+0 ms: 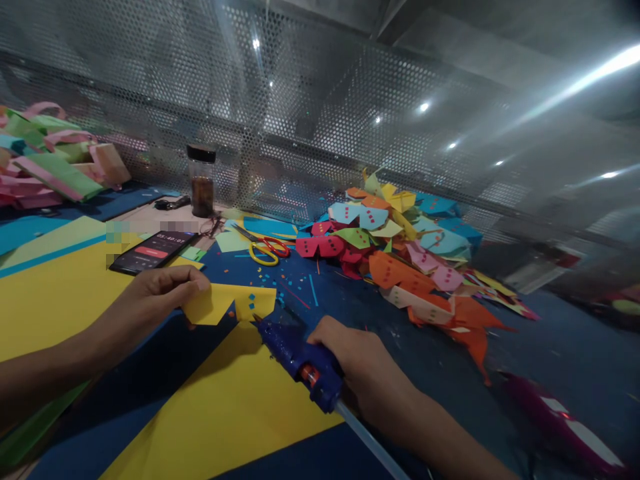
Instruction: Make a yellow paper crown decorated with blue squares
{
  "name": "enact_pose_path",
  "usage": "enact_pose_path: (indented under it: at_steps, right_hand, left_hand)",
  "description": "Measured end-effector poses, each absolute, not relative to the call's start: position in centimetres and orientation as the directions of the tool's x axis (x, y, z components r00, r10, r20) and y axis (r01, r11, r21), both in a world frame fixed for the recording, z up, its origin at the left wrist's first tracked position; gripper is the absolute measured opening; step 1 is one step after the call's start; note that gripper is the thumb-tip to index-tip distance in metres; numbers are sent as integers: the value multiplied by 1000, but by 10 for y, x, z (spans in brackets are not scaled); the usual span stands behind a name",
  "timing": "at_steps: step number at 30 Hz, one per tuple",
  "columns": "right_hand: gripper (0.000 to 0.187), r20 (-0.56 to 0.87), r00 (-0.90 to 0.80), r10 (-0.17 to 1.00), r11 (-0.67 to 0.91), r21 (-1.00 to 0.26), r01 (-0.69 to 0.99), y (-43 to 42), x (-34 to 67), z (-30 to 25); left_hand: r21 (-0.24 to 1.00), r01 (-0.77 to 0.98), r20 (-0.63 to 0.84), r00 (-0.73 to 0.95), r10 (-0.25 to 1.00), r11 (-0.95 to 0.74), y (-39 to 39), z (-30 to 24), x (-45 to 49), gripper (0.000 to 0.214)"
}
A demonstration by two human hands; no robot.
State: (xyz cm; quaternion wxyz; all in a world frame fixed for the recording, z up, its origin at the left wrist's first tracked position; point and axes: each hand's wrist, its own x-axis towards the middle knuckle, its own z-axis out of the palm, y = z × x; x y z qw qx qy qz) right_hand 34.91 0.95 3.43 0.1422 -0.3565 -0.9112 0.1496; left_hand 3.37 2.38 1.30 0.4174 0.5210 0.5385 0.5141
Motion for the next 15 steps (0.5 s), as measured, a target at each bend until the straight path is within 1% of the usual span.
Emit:
enact_pose_path:
  at_steps: [9, 15]
  right_hand:
    - [17, 118, -691, 713, 681, -350, 643, 9, 349, 34]
    - [21, 100, -679, 728, 671, -308, 674, 10, 347, 33]
  left_hand:
    - [990, 126, 84, -115, 990, -70, 24, 15, 35, 25]
    - [994, 93, 70, -117, 991, -60, 24, 15, 35, 25]
